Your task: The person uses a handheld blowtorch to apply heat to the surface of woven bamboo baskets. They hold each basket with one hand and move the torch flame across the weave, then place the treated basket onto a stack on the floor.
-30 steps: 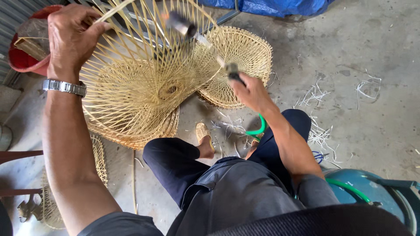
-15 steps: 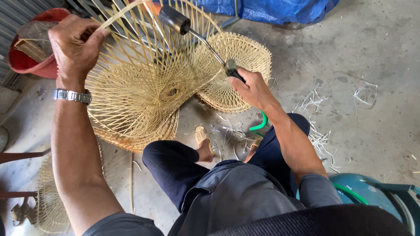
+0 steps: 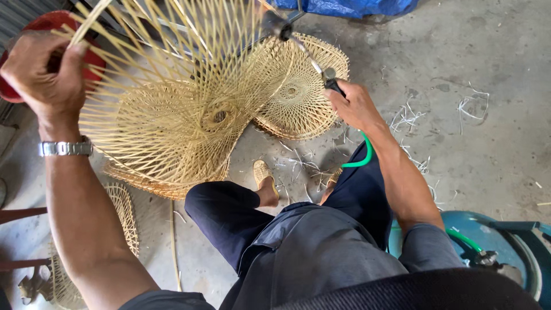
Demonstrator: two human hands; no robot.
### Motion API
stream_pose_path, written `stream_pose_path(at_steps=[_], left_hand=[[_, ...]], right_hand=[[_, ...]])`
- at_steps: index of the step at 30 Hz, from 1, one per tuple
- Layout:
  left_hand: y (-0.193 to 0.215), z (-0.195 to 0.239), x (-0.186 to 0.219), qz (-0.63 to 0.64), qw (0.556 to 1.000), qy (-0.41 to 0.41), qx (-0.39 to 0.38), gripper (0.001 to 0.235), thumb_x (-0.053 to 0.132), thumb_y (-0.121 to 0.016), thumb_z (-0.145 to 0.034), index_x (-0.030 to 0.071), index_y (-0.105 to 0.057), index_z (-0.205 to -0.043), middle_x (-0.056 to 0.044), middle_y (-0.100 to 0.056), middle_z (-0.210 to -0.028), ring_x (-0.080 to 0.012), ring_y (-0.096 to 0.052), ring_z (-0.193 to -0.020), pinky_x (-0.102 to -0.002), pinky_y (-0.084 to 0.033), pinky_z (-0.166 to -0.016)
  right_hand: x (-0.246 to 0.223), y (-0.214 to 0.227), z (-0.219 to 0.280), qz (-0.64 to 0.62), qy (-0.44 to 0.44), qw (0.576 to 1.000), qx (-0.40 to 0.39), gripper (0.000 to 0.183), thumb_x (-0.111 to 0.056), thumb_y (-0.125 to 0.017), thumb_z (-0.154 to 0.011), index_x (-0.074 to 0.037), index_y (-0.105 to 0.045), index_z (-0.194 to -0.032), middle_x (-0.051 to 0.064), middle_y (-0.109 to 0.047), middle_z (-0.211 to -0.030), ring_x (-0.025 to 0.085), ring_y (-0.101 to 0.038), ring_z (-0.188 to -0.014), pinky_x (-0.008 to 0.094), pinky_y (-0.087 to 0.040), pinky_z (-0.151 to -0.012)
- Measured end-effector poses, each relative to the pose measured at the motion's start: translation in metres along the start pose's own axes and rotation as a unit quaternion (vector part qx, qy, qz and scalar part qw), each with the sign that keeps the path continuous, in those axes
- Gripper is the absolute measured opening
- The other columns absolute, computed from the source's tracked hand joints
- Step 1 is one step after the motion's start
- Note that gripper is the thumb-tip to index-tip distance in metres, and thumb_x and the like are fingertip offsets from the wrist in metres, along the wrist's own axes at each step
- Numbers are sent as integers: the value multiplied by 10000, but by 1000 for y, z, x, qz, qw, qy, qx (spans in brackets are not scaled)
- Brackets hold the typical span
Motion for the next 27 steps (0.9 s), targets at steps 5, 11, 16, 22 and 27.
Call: stream_pose_path(at_steps=[5,11,16,22,27], left_hand=[[7,30,-23,4,995,97,26,169,-155,-717,-938,-76,-736,-1086,-160,-713,-1022,-231,-664,-875,-299,-572,-752],[7,76,-69,120,961,242,65,134,-87,-676,-1079,-60,-707,-1207,-131,-735,-1024,-144,-667,-815,-240,-559,-726],[17,84,-80,102,955,267,84,203,-1,-646,-1086,-47,-743,-1258,-136,-778,-1050,-154,-733,-851,-260,-620,-702],[34,88,-82,30,935,344,84,213,160,-673,-1219,13,-767,-1097,-70,-702,-793,-100,-674,-666,-237,-564,-572],[35,123,-123,118,919,360,114,248,111,-574,-1150,-63,-743,-1095,-118,-759,-904,-144,-682,-732,-236,-561,-638]], right_hand=[[0,10,12,-38,-69,997,7,246,-286,-608,-998,-51,-643,-935,1,-604,-678,77,-539,-512,271,-426,-448],[1,17,15,-70,-95,993,-7,270,-296,-618,-1004,-43,-644,-914,-4,-601,-677,66,-525,-502,266,-415,-412],[-1,24,8,-54,-100,993,32,260,-298,-609,-1017,-52,-655,-943,1,-594,-671,73,-526,-503,276,-406,-409],[4,25,11,-50,-116,992,19,238,-291,-612,-996,-62,-665,-963,1,-592,-662,79,-526,-485,281,-403,-395],[8,18,9,-58,-117,991,11,278,-280,-622,-1009,-19,-646,-918,16,-604,-671,83,-524,-483,284,-409,-403]])
Point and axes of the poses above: each hand's wrist, its own z-axis away from the middle knuckle, its own y-axis out of the back of the hand, x = y × z, the point moved 5 cm from there along -z, towards the middle knuckle
